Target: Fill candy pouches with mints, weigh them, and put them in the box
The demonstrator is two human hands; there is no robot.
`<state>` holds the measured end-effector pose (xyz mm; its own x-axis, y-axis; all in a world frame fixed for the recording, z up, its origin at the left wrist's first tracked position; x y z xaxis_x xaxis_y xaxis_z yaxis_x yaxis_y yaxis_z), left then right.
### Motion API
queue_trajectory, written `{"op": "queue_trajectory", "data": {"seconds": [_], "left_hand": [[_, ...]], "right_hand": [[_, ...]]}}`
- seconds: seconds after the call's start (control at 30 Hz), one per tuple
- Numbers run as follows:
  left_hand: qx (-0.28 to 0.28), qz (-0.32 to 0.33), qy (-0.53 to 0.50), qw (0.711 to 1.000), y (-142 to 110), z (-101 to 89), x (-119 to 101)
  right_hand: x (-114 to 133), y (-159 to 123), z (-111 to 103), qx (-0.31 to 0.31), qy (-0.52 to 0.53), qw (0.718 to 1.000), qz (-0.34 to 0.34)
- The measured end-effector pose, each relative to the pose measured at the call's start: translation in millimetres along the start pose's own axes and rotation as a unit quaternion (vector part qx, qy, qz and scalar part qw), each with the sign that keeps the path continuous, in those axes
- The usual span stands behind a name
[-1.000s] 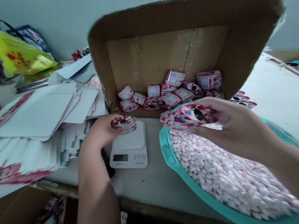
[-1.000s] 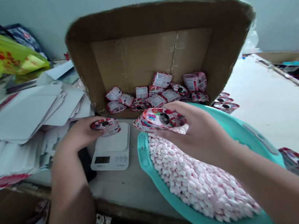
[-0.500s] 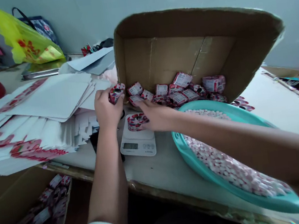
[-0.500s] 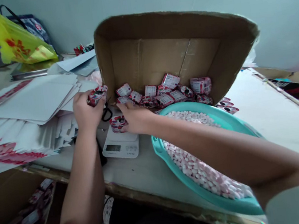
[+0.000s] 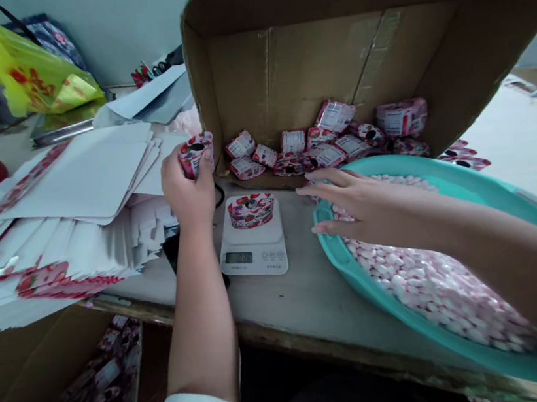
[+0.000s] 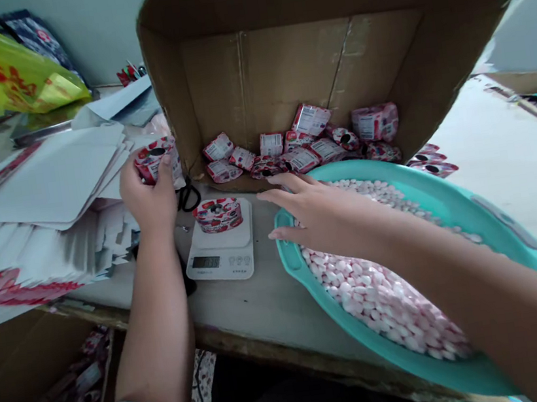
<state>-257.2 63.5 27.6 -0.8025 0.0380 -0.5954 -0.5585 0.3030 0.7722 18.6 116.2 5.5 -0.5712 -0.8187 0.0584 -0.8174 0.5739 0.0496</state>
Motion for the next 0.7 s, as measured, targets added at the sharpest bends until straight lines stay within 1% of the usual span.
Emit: {"op": "queue_trajectory", "data": {"seconds": [0.13,0.23,0.33,0.43,0.5,0.63,0.7], "left_hand": [[-0.037,0.015,-0.017,0.999,0.9,-3.2,4.6],[-0.040,0.015,-0.039,0.998,2.5,-3.0,8.5],[-0.031,0.008,-0.061,0.998,3.2,-3.0,9.7],[-0.035,0.007,-0.069,0.997,3.3,-7.3,5.0],[-0.042,0.009,-0.078,0.996,3.4,-11.4,-0.1],[-0.069,0.023,-0.102,0.992,3.2,-21.9,-11.4],[-0.081,0.028,-0.100,0.991,2.6,-25.8,-14.8]], "right_hand": [[8.4,7.3,-13.2,-0.049,0.016,0.998,-0.031],[16.5,18.9,-22.1,-0.075,0.016,0.995,-0.056],[26.4,35.5,-27.6,-0.068,0.007,0.995,-0.079],[33.6,53.9,-29.1,-0.054,0.008,0.995,-0.082],[38.6,66.7,-19.3,-0.023,0.018,0.997,-0.078],[59.5,92.1,19.4,0.059,0.081,0.991,-0.083],[65.2,103.0,30.6,0.072,0.104,0.990,-0.064]]}}
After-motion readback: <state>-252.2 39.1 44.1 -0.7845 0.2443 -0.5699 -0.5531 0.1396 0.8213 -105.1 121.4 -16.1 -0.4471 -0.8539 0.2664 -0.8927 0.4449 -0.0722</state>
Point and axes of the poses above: each hand's wrist, its own y-axis towards the middle knuckle, its own z-axis out of the palm, x = y × z, the point moved 10 cm from there along y, towards the middle knuckle, and after that the axes turned 7 degrees about -x, right-handed, at the moved point
